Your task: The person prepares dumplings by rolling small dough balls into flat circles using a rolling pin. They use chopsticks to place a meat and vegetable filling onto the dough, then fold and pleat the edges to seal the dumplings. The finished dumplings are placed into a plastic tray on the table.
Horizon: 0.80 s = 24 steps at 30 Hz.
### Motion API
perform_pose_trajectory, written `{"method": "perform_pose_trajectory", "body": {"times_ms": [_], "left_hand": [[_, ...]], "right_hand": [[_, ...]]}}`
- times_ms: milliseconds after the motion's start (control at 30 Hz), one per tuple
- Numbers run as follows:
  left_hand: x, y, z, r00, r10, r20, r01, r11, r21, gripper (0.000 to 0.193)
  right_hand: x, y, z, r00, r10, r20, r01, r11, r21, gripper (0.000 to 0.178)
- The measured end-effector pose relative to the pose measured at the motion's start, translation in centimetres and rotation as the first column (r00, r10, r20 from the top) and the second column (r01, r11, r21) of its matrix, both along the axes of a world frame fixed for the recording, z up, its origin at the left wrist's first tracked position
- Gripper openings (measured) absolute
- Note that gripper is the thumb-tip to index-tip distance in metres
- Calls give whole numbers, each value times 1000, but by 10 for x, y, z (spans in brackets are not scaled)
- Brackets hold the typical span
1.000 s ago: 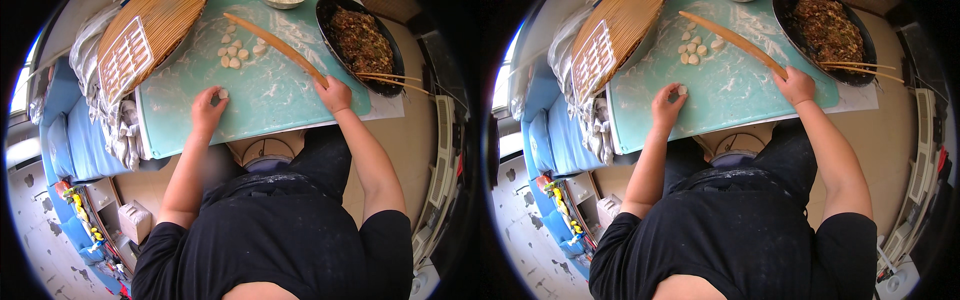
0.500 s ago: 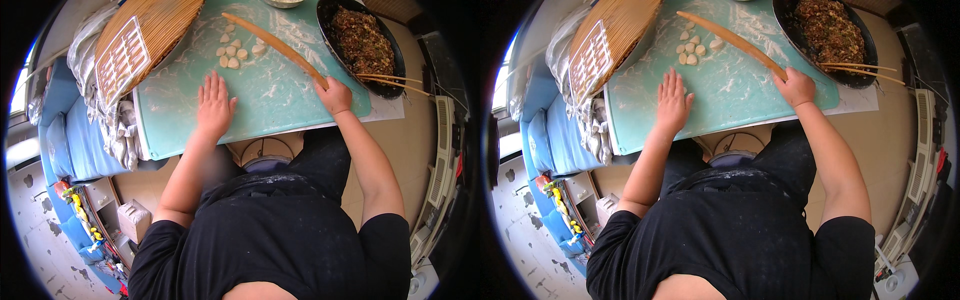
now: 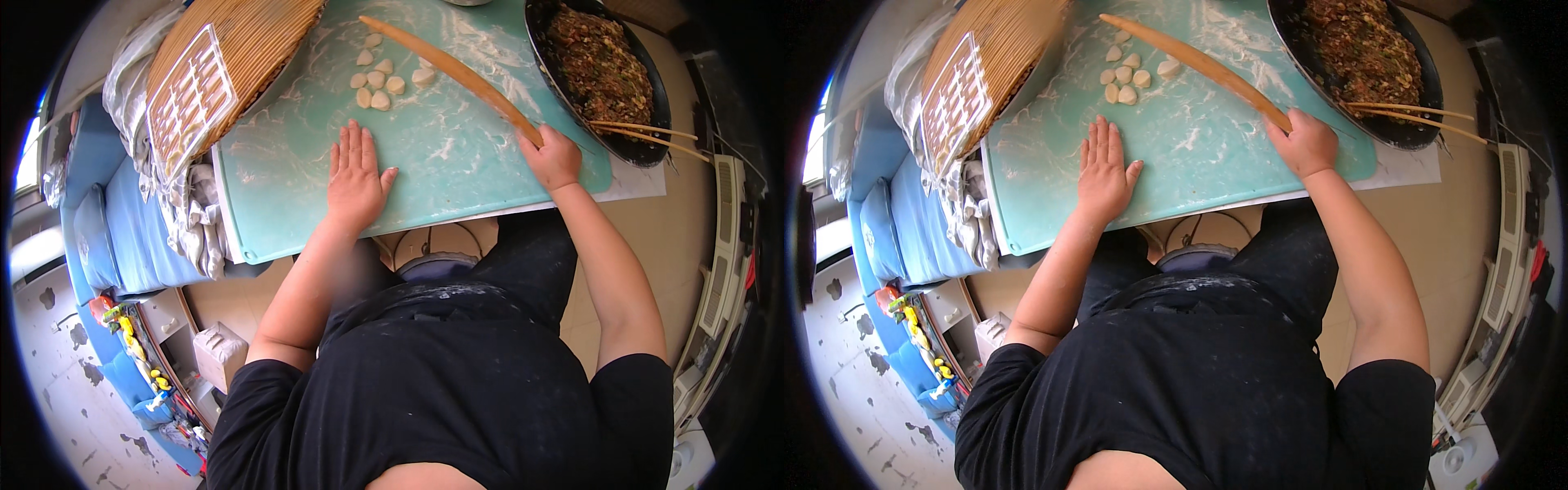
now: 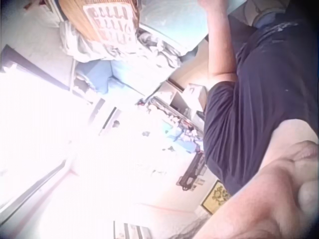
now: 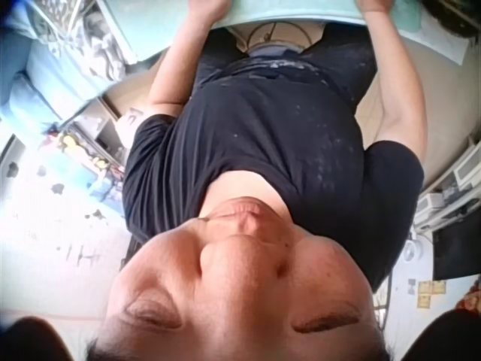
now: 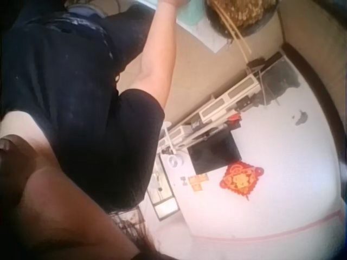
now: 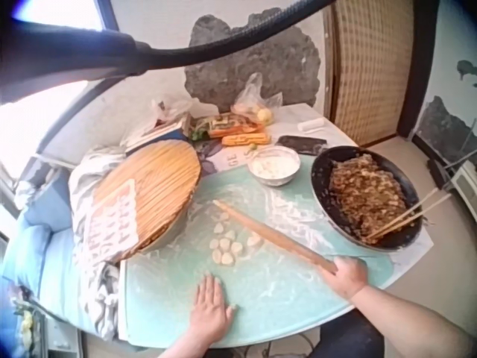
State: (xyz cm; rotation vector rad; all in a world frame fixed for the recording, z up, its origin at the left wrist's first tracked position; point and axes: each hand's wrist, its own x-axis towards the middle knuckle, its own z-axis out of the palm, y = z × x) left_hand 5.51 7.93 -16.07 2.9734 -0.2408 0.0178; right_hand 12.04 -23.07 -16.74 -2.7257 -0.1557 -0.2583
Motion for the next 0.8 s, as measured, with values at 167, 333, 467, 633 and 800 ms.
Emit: {"method": "perform_pose_trajectory", "body": {"times_ms": [167,333,467,633,800], "left_hand": [[13,29,-6,999,33,41,-35,998,47,57],[62,50,29,961,101,259,-90,995,-53,37],[91,33,23,992,36,117,2,951,-308,41],[93,28,23,994,39,-99,-76,915,-397,46],[64,28,36,981,-85,-174,-3,891,-454,46]], "right_hand": [[0,0,2,999,0,-51,-2,999,-38,39],[0,1,2,998,-12,-68,10,1000,-27,39],[-1,2,6,998,-23,-63,21,999,-30,39],[-1,1,4,999,-21,-40,21,1000,-10,38],[-1,0,5,996,-30,-86,31,999,9,38]]}}
